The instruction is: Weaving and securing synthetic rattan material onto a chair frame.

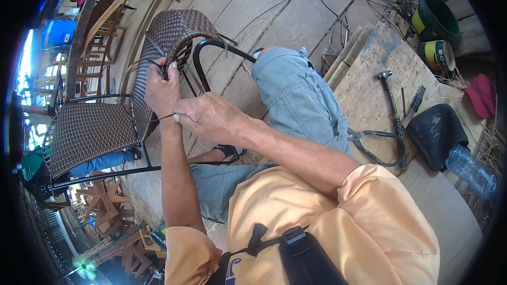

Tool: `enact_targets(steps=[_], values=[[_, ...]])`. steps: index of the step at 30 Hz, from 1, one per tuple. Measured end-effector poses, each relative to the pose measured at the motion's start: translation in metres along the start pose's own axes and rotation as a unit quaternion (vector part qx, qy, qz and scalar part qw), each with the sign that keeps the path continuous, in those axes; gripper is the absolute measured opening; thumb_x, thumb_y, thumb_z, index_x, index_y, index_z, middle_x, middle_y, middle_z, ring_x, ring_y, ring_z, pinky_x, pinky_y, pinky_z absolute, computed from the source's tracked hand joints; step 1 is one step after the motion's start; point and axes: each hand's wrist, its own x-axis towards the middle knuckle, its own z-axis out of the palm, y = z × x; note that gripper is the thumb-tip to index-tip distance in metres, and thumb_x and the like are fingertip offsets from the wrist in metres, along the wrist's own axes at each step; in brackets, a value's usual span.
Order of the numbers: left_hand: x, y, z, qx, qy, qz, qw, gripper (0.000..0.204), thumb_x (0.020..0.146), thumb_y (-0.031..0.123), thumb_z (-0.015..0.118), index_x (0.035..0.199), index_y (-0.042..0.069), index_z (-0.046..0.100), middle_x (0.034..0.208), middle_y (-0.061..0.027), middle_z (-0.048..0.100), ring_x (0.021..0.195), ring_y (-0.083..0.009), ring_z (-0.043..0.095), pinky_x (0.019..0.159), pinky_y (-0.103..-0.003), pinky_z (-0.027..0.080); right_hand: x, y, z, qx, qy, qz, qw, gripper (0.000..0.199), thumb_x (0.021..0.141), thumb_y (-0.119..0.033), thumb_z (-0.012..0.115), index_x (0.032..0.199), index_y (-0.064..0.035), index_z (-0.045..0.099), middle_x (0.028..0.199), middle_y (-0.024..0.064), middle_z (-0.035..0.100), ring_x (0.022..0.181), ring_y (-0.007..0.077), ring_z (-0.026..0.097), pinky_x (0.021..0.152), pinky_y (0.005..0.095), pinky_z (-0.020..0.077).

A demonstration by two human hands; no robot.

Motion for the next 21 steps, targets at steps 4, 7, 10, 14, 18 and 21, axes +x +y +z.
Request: enact_targets(steps=[4,7,10,14,18,21], values=[[-0.008,-0.02,0.003,-0.087,0.042,0.06,0.994,0.02,0.082,0.012,0.057,0.098,0.0,0.057,0.097,-0.0159,0.059,0.09,-0.0288,0.058,0.077,-0.035,0.045,-0.005,-0.002,-0.005,-0.051,-0.024,0.006,0.998,0.011,0.083,-0.014,0.056,0.085,-0.0036,0.059,0.067,0.0162,0.056,0.06,0.0341,0.058,0.051,0.0386,0.0433],[-0.052,-0.028,0.007,-0.267,-0.017,-0.019,0.963,0.022,0.086,0.006,0.052,0.105,-0.002,0.057,0.106,-0.0165,0.057,0.102,-0.0248,0.055,0.088,-0.033,0.043,-0.003,-0.004,-0.012,-0.038,-0.05,0.059,0.996,0.011,0.083,-0.014,0.056,0.085,-0.0045,0.059,0.069,0.016,0.057,0.062,0.0335,0.059,0.052,0.0387,0.045],[-0.066,0.007,0.0,-0.315,-0.053,0.108,0.942,0.026,0.088,0.001,0.047,0.112,0.001,0.055,0.113,-0.016,0.055,0.11,-0.0246,0.051,0.092,-0.036,0.041,0.003,-0.004,-0.011,-0.056,-0.046,-0.004,0.997,0.012,0.083,-0.015,0.055,0.089,-0.0065,0.061,0.07,0.0162,0.059,0.062,0.0338,0.06,0.054,0.0376,0.0485],[-0.059,-0.002,0.011,-0.48,-0.15,0.145,0.852,0.014,0.076,0.01,0.059,0.086,0.001,0.057,0.085,-0.0117,0.061,0.083,-0.0289,0.059,0.074,-0.036,0.047,0.014,0.0,-0.009,-0.033,-0.057,-0.06,0.996,0.013,0.084,-0.009,0.052,0.091,-0.0008,0.06,0.077,0.0131,0.061,0.071,0.0263,0.061,0.063,0.0309,0.0488],[-0.067,-0.013,0.02,-0.292,-0.153,0.204,0.922,0.012,0.081,0.014,0.054,0.082,0.002,0.055,0.075,-0.0078,0.058,0.073,-0.0239,0.056,0.066,-0.035,0.046,0.009,-0.009,-0.005,0.01,-0.028,0.025,0.999,0.017,0.083,-0.014,0.05,0.075,-0.0008,0.057,0.071,0.0172,0.057,0.074,0.0327,0.056,0.068,0.0389,0.0451],[-0.082,0.0,0.024,-0.599,-0.079,0.007,0.797,0.014,0.084,0.015,0.053,0.081,0.002,0.053,0.074,-0.0063,0.056,0.071,-0.0205,0.055,0.065,-0.033,0.045,0.014,-0.01,0.004,-0.013,0.008,0.055,0.998,0.02,0.083,-0.017,0.049,0.074,-0.0001,0.056,0.072,0.0178,0.057,0.073,0.0347,0.056,0.067,0.0404,0.0451]])
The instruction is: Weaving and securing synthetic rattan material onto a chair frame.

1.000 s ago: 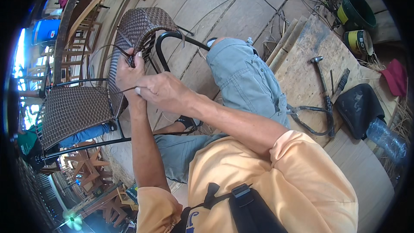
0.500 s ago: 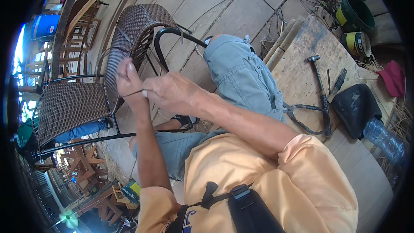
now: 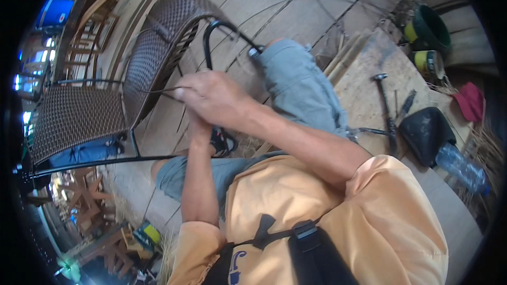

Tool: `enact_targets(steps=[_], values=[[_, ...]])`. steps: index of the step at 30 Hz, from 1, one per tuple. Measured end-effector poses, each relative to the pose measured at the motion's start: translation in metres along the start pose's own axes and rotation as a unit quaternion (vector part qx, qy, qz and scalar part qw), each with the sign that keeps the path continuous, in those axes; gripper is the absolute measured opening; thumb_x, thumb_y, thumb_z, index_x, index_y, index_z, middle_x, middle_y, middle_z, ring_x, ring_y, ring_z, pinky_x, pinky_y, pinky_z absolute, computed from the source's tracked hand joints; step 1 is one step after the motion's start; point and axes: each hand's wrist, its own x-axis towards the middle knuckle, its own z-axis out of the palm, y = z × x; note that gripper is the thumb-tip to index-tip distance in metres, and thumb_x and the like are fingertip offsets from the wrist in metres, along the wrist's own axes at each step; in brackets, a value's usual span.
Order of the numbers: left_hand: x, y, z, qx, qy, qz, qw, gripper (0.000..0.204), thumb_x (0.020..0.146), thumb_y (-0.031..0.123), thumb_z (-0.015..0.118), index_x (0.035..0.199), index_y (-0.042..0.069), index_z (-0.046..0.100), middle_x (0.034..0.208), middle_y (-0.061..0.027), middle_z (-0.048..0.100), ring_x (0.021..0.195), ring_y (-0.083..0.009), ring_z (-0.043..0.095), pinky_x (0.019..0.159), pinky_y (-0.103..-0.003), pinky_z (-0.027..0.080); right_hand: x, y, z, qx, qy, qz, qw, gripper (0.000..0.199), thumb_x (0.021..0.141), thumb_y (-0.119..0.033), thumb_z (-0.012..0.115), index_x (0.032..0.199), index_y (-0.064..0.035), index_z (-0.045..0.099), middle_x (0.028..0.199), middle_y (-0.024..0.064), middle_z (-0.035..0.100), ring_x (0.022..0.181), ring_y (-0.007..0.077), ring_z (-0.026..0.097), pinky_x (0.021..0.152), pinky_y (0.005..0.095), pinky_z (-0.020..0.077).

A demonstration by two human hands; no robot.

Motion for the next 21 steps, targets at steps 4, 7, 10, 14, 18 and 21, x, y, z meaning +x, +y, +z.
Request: enact_targets(steps=[4,7,10,14,18,21], values=[[0.002,0.025,-0.021,0.184,-0.041,0.022,0.982,0.014,0.087,0.014,0.051,0.08,0.002,0.053,0.075,-0.0056,0.053,0.07,-0.0154,0.052,0.068,-0.031,0.044,-0.001,-0.033,0.006,-0.122,-0.023,-0.116,0.986,0.02,0.082,-0.017,0.05,0.07,-0.0017,0.054,0.07,0.0145,0.055,0.072,0.0328,0.057,0.064,0.0405,0.0443],[-0.002,0.015,-0.009,0.103,-0.056,-0.148,0.982,0.021,0.091,0.02,0.049,0.087,0.001,0.056,0.094,-0.009,0.055,0.079,-0.0146,0.052,0.068,-0.031,0.045,-0.011,-0.03,-0.001,-0.095,-0.036,-0.121,0.987,0.015,0.08,-0.015,0.053,0.07,-0.0044,0.054,0.068,0.0116,0.052,0.072,0.03,0.058,0.063,0.039,0.0454],[-0.003,0.032,0.003,0.136,-0.007,-0.038,0.99,0.022,0.091,0.021,0.05,0.093,0.001,0.058,0.106,-0.0096,0.054,0.086,-0.0149,0.052,0.072,-0.03,0.045,-0.014,-0.024,-0.002,-0.131,-0.088,-0.077,0.984,0.012,0.081,-0.013,0.057,0.084,-0.0028,0.052,0.064,0.0137,0.053,0.056,0.0338,0.056,0.05,0.0397,0.0449],[0.009,0.049,0.0,0.117,0.077,-0.079,0.987,0.022,0.091,0.011,0.044,0.105,0.001,0.057,0.113,-0.0085,0.052,0.097,-0.017,0.051,0.087,-0.03,0.04,-0.002,-0.036,-0.008,-0.142,-0.146,-0.072,0.976,0.013,0.08,-0.014,0.059,0.083,-0.0031,0.051,0.061,0.0137,0.053,0.054,0.033,0.056,0.048,0.0396,0.0444],[0.003,0.032,-0.016,0.15,0.174,-0.186,0.955,0.022,0.089,0.004,0.044,0.106,-0.002,0.056,0.108,-0.0082,0.053,0.099,-0.0152,0.05,0.089,-0.028,0.038,0.004,-0.042,-0.013,-0.147,-0.191,-0.094,0.966,0.014,0.078,-0.014,0.06,0.078,-0.0029,0.051,0.059,0.0144,0.053,0.053,0.0324,0.056,0.048,0.0406,0.0444],[0.004,0.034,-0.014,0.162,0.162,-0.147,0.962,0.021,0.089,0.005,0.045,0.106,-0.002,0.055,0.111,-0.0066,0.05,0.099,-0.0157,0.051,0.089,-0.028,0.038,0.01,-0.043,-0.013,-0.159,-0.203,-0.119,0.959,0.014,0.077,-0.014,0.059,0.075,-0.0031,0.052,0.06,0.0151,0.053,0.056,0.0329,0.057,0.049,0.0405,0.0448]])
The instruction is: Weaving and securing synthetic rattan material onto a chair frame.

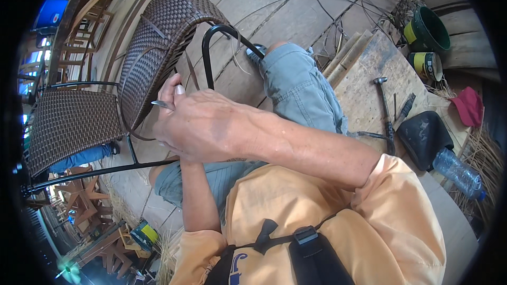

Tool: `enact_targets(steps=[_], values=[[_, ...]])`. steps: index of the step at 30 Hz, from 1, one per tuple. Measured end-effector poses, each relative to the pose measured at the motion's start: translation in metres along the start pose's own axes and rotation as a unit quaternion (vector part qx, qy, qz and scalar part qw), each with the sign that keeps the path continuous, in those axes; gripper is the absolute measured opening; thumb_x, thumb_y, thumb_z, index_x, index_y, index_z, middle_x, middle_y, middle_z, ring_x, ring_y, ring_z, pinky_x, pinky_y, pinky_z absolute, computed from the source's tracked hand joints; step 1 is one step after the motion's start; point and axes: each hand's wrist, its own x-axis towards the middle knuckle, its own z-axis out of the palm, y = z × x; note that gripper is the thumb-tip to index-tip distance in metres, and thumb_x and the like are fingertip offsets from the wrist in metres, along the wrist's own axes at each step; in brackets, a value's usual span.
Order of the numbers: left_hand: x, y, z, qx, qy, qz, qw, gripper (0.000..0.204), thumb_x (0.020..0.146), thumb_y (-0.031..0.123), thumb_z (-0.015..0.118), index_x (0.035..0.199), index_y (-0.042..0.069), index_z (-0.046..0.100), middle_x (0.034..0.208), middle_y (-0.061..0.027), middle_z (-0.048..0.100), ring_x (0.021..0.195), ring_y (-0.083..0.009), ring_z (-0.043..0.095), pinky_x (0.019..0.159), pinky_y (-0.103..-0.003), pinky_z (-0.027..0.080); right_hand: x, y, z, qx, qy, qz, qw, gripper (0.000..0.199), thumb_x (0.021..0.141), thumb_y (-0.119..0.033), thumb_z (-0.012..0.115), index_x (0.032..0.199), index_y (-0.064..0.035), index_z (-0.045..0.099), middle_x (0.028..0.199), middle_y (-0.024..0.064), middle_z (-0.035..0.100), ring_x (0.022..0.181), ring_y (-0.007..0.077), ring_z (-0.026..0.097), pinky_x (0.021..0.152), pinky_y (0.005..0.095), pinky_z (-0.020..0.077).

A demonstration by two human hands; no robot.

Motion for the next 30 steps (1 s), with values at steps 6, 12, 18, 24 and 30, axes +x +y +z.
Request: enact_targets(steps=[6,12,18,24,30], values=[[0.013,-0.092,-0.05,0.528,0.072,0.317,0.785,0.025,0.082,0.01,0.058,0.104,-0.001,0.058,0.118,-0.0134,0.052,0.104,-0.0252,0.053,0.088,-0.035,0.041,0.079,-0.021,-0.038,0.007,-0.127,-0.049,0.991,0.017,0.079,-0.018,0.054,0.075,-0.0027,0.059,0.066,0.0132,0.058,0.065,0.0297,0.06,0.06,0.0377,0.049],[0.065,0.016,-0.02,0.384,0.005,0.278,0.881,0.015,0.081,0.015,0.058,0.089,0.003,0.062,0.095,-0.0134,0.061,0.088,-0.028,0.057,0.078,-0.036,0.043,0.171,0.01,-0.023,-0.3,-0.099,-0.255,0.914,0.027,0.087,-0.015,0.045,0.092,0.0036,0.064,0.093,0.0151,0.061,0.083,0.022,0.059,0.076,0.0358,0.0489],[0.069,0.015,-0.026,0.403,-0.017,0.253,0.88,0.015,0.08,0.017,0.062,0.091,0.007,0.064,0.09,-0.0083,0.062,0.084,-0.024,0.059,0.077,-0.034,0.046,0.178,0.01,-0.021,-0.289,-0.062,-0.238,0.925,0.025,0.086,-0.012,0.046,0.095,0.0021,0.063,0.093,0.0132,0.062,0.084,0.0207,0.059,0.075,0.035,0.05],[0.033,0.006,0.003,0.207,0.062,0.114,0.97,0.013,0.087,0.012,0.055,0.087,0.002,0.063,0.073,-0.0035,0.057,0.064,-0.0098,0.049,0.061,-0.024,0.04,0.174,0.011,-0.022,-0.361,-0.042,-0.198,0.91,0.017,0.082,-0.01,0.052,0.09,-0.0036,0.065,0.094,0.0094,0.063,0.086,0.0199,0.06,0.074,0.0331,0.0518],[0.041,-0.008,0.01,0.105,0.097,0.182,0.973,0.013,0.085,0.011,0.058,0.086,-0.002,0.059,0.066,-0.0013,0.055,0.058,-0.0089,0.046,0.056,-0.023,0.039,0.108,-0.033,-0.039,-0.335,-0.108,-0.179,0.919,0.017,0.082,-0.011,0.051,0.09,-0.0022,0.064,0.092,0.0107,0.062,0.085,0.0205,0.06,0.072,0.0327,0.0522]])
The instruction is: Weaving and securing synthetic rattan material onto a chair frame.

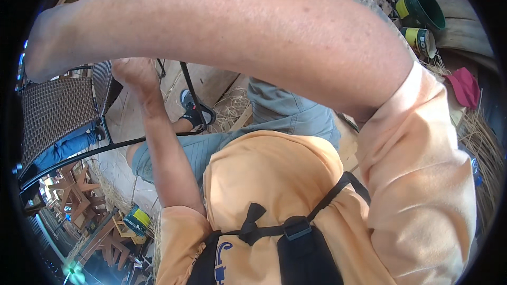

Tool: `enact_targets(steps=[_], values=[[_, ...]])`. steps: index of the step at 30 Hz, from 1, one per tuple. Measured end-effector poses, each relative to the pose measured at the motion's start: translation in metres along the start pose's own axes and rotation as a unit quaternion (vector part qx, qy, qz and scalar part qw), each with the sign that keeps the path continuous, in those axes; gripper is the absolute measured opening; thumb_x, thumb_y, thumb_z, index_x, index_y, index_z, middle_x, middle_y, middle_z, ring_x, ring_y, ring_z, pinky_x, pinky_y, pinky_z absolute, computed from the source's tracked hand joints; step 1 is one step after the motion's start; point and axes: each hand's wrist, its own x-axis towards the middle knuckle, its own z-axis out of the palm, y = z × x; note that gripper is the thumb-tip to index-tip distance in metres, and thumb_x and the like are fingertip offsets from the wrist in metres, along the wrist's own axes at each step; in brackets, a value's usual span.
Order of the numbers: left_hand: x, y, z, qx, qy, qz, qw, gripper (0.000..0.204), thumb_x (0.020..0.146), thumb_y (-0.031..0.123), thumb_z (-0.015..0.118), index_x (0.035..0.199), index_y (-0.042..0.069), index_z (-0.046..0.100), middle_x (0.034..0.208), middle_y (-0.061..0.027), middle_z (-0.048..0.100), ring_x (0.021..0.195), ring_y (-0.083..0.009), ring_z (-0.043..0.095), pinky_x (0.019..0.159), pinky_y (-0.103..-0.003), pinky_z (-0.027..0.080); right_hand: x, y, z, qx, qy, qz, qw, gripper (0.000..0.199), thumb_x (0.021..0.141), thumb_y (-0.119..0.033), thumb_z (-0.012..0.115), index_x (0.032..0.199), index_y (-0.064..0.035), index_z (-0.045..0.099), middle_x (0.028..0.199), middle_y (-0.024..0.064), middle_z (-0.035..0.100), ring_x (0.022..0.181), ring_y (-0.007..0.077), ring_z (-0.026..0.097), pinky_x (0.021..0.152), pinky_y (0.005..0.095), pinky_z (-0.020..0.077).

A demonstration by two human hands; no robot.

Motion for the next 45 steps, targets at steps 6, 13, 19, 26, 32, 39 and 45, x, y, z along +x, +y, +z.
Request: enact_targets(steps=[6,13,19,26,32,39,45], values=[[0.013,0.006,-0.007,0.008,-0.017,-0.085,0.996,0.016,0.083,0.013,0.063,0.089,-0.002,0.061,0.07,-0.0013,0.058,0.061,-0.0079,0.049,0.058,-0.021,0.041,-0.018,-0.001,-0.013,0.03,-0.054,0.009,0.998,0.018,0.082,-0.013,0.051,0.089,-0.0008,0.062,0.09,0.0121,0.062,0.083,0.0211,0.06,0.071,0.0323,0.0525],[0.005,-0.002,-0.019,0.041,-0.09,0.033,0.995,0.017,0.083,0.007,0.061,0.098,-0.002,0.062,0.089,-0.0072,0.061,0.078,-0.0128,0.057,0.074,-0.025,0.045,-0.033,-0.012,-0.025,0.067,-0.115,0.001,0.991,0.019,0.082,-0.015,0.051,0.089,0.0008,0.06,0.089,0.0137,0.061,0.081,0.0218,0.06,0.069,0.0318,0.0529],[0.008,-0.008,-0.015,0.089,-0.098,0.118,0.984,0.015,0.082,0.006,0.062,0.095,-0.003,0.062,0.09,-0.0084,0.06,0.078,-0.015,0.057,0.073,-0.026,0.045,-0.038,-0.017,-0.032,0.096,-0.176,-0.005,0.98,0.021,0.082,-0.016,0.05,0.089,0.0022,0.059,0.087,0.015,0.06,0.079,0.0224,0.06,0.068,0.0314,0.0532],[0.013,-0.006,-0.008,0.078,-0.076,0.059,0.992,0.01,0.08,0.007,0.066,0.085,-0.001,0.063,0.082,-0.0067,0.057,0.068,-0.0125,0.054,0.063,-0.026,0.045,-0.036,-0.018,-0.042,0.131,-0.251,-0.018,0.959,0.024,0.082,-0.018,0.05,0.088,0.0039,0.057,0.085,0.0166,0.059,0.077,0.0231,0.06,0.066,0.031,0.0536],[0.017,-0.031,-0.001,0.077,-0.023,0.086,0.993,0.015,0.077,0.009,0.068,0.088,0.002,0.062,0.087,-0.0082,0.059,0.077,-0.0205,0.058,0.069,-0.032,0.046,0.004,0.012,-0.016,0.122,-0.293,-0.054,0.947,0.026,0.082,-0.02,0.05,0.088,0.0053,0.055,0.084,0.0179,0.059,0.075,0.0237,0.06,0.065,0.0306,0.054],[-0.019,-0.025,-0.031,0.237,-0.057,0.125,0.962,0.033,0.075,0.003,0.062,0.107,0.004,0.057,0.112,-0.0141,0.055,0.096,-0.0288,0.057,0.083,-0.037,0.045,-0.007,-0.003,-0.023,0.057,-0.329,-0.131,0.933,0.029,0.082,-0.021,0.049,0.087,0.0069,0.053,0.082,0.0195,0.058,0.073,0.0244,0.061,0.063,0.0301,0.0544],[-0.034,0.002,-0.021,-0.254,-0.034,-0.444,0.858,0.021,0.087,0.017,0.056,0.096,-0.002,0.057,0.087,-0.0114,0.058,0.059,-0.0116,0.053,0.048,-0.026,0.043,-0.087,-0.038,0.02,0.501,-0.165,-0.063,0.847,0.016,0.073,-0.013,0.057,0.077,-0.0001,0.049,0.052,0.0081,0.049,0.049,0.0249,0.055,0.044,0.0379,0.0399]])
